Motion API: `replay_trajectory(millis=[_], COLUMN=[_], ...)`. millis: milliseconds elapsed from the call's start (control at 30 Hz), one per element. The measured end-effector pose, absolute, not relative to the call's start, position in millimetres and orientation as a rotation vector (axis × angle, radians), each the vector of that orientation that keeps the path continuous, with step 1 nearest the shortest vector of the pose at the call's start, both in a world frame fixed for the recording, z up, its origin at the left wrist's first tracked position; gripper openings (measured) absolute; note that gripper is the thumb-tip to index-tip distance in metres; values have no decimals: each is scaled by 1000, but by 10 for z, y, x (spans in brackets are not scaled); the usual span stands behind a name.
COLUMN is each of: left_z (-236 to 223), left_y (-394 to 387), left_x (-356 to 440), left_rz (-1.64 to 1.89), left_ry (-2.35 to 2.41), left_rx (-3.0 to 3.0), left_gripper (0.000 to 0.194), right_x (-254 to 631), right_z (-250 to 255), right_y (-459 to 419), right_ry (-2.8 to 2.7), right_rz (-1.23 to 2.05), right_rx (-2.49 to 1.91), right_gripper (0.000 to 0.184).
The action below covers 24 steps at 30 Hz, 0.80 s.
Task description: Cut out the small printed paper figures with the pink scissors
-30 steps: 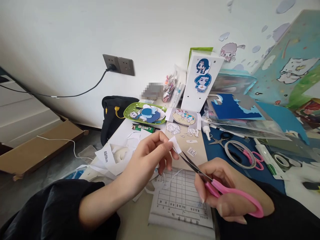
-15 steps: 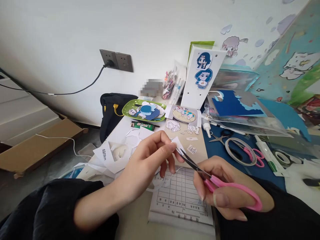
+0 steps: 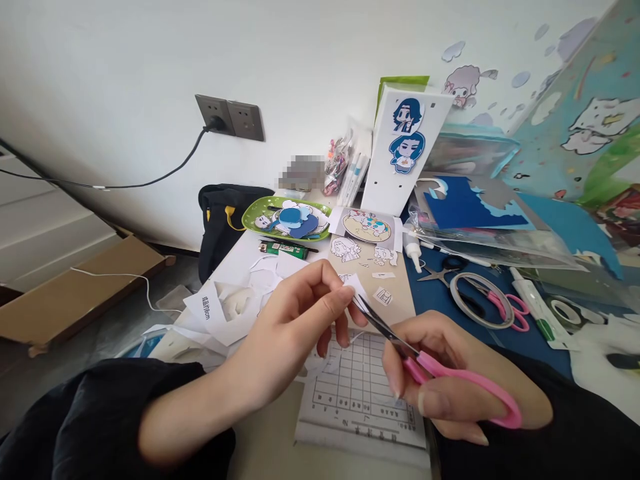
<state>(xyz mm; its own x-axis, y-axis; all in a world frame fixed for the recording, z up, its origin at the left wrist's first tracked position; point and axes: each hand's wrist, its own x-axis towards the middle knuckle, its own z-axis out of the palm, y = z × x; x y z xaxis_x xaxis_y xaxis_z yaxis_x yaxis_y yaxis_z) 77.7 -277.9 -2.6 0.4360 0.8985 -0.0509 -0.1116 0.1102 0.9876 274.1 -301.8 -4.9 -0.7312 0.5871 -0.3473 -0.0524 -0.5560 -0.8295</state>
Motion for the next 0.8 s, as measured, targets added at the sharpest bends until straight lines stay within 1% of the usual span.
replay_trajectory(millis=[300, 433, 600, 800], left_z=[-2, -6, -3, 22], left_y=[-2796, -2786, -2787, -2806], left_x=[768, 764, 749, 750], left_rz=[931, 950, 914, 890], left_ry=[911, 923, 930, 904], left_rx=[1356, 1341, 1325, 1281], left_gripper=[20, 18, 17, 18], right_x=[2674, 2663, 2676, 2689], right_z=[-58, -51, -53, -50], right_y=[-3051, -3061, -3060, -3050], right_ry=[-1333, -1360, -1357, -1281], right_rz=[2140, 2075, 2087, 2166], right_rx=[-1002, -1067, -1012, -927], right_gripper=[17, 16, 16, 20])
